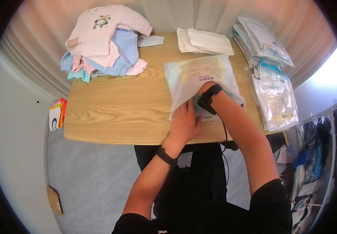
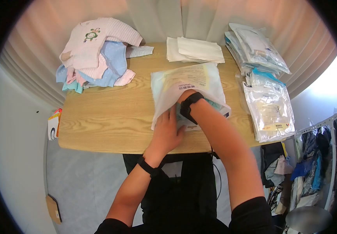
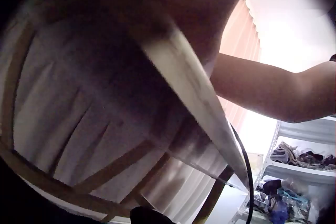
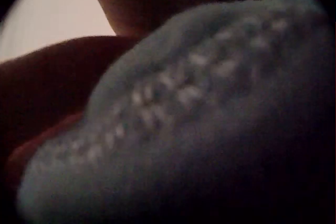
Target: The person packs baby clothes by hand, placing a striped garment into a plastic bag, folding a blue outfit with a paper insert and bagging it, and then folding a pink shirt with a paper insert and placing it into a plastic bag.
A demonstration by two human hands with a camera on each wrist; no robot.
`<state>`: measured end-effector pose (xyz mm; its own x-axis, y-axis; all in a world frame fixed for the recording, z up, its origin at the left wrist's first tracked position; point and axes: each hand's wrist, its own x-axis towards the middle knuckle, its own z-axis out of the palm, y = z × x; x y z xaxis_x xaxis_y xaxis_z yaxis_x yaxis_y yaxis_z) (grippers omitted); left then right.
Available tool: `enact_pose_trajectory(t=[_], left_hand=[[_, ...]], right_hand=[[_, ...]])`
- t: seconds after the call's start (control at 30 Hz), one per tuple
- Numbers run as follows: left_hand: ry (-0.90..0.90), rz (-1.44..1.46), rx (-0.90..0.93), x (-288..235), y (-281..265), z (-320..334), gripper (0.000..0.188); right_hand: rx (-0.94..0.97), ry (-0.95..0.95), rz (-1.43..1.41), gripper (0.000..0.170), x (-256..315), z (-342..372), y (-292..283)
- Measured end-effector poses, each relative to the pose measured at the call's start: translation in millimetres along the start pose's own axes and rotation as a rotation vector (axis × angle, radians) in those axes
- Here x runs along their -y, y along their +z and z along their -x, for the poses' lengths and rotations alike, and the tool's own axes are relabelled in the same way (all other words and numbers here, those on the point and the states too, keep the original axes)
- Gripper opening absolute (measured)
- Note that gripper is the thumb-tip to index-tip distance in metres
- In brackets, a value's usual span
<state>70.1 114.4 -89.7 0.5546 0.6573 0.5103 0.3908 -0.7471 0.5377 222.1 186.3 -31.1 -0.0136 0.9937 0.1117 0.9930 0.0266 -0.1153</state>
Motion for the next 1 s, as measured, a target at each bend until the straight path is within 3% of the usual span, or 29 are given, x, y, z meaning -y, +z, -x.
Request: enact_pose_trajectory(t=[0.2, 0.3, 1.0], left_hand=[[-0.184, 0.156, -0.004, 0.9, 4.5, 3.7, 0.064], [-0.196, 0.095, -0.021, 0.2, 7.7, 4.0, 0.064], [-0.019, -0.225, -0.084, -0.1, 7.1, -0.7, 0.053]], right_hand=[[-0.018, -0.059, -0.089, 0.032, -8.2, 11.6, 5.9], [-0.021, -0.053, -0.086, 0.032, -6.7, 7.9, 7.7], [-0.055, -0.190, -0.187, 0.030, -18.2, 16.9, 9.8]])
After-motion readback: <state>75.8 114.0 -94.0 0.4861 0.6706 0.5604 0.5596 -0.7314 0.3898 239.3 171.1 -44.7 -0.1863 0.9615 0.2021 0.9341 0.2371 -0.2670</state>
